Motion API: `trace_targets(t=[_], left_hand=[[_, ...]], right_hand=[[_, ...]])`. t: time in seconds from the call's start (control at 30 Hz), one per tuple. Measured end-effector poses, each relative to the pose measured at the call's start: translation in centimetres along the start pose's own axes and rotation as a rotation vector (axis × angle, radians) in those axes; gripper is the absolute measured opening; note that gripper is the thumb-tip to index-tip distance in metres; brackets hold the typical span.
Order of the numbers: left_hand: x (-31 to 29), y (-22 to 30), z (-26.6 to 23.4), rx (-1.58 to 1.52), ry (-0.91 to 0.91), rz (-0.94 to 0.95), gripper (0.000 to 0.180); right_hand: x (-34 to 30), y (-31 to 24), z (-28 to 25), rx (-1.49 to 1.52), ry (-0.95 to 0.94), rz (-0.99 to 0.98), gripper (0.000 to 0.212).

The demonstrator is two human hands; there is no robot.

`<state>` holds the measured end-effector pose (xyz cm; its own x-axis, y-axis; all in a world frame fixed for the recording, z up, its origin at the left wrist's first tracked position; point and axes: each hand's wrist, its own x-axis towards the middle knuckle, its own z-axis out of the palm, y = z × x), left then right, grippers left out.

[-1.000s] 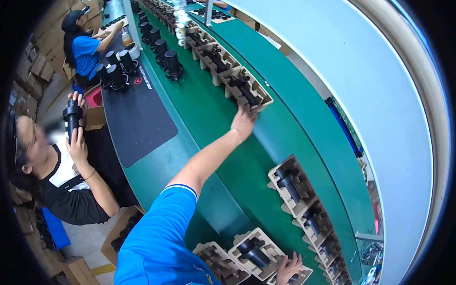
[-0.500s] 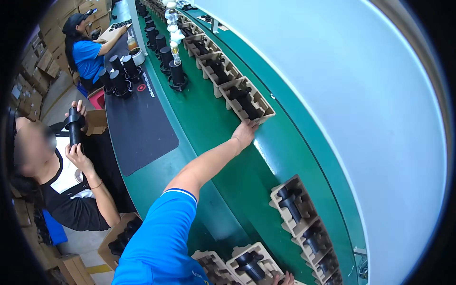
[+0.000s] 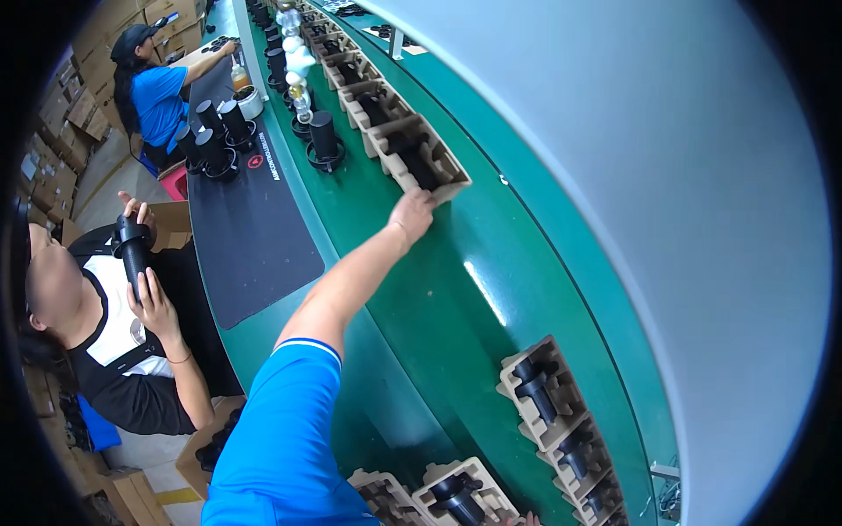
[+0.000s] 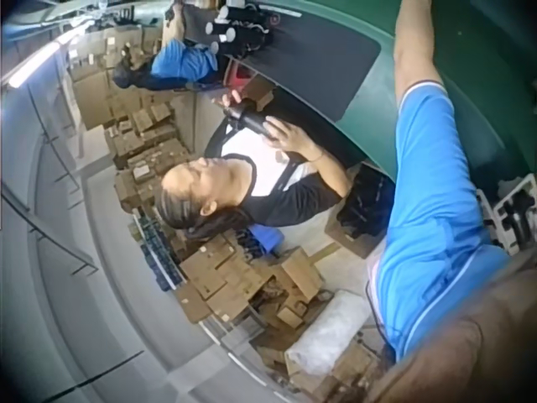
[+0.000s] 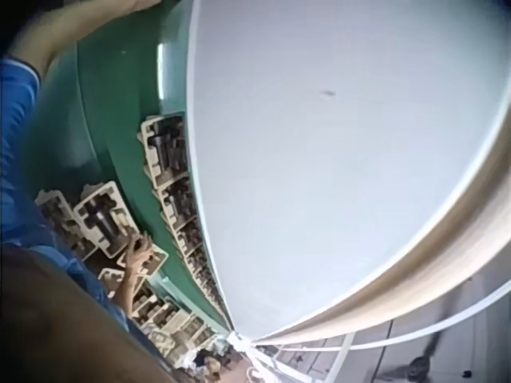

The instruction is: The person separates and arranges molded cardboard trays on an assembly line table, places black microphone units into the trays by hand, and pushes the packaged trays down the line.

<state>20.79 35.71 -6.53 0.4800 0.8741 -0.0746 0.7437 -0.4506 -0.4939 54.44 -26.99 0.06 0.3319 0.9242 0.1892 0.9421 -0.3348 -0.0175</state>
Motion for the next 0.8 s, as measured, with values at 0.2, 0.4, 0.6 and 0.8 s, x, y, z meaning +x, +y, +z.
trace_targets(t=[0.2,0.4,0.6,0.8], left_hand=[[-0.4,-3.5,2.1,0.074,-0.147,-0.134,0.043],[-9.1,5.7,-2.0,-0.503,0.366,-0.037,0.043],[-31.0,24.4,-17.0,-1.538,0.258,0.698,0.041],[-39.5,37.0,-23.6,-1.085,0.017,1.042,0.052]], right_hand=[[-3.6,1.2,-0.6,-0.014,-0.020,0.212,0.034],[-6.8,2.0,-0.3,0.103,-0.159,0.476,0.058],[-6.8,3.5,-0.4,0.136,0.083,0.622,0.064],[-8.2,9.8,0.9,0.239,-0.061,0.785,0.062]])
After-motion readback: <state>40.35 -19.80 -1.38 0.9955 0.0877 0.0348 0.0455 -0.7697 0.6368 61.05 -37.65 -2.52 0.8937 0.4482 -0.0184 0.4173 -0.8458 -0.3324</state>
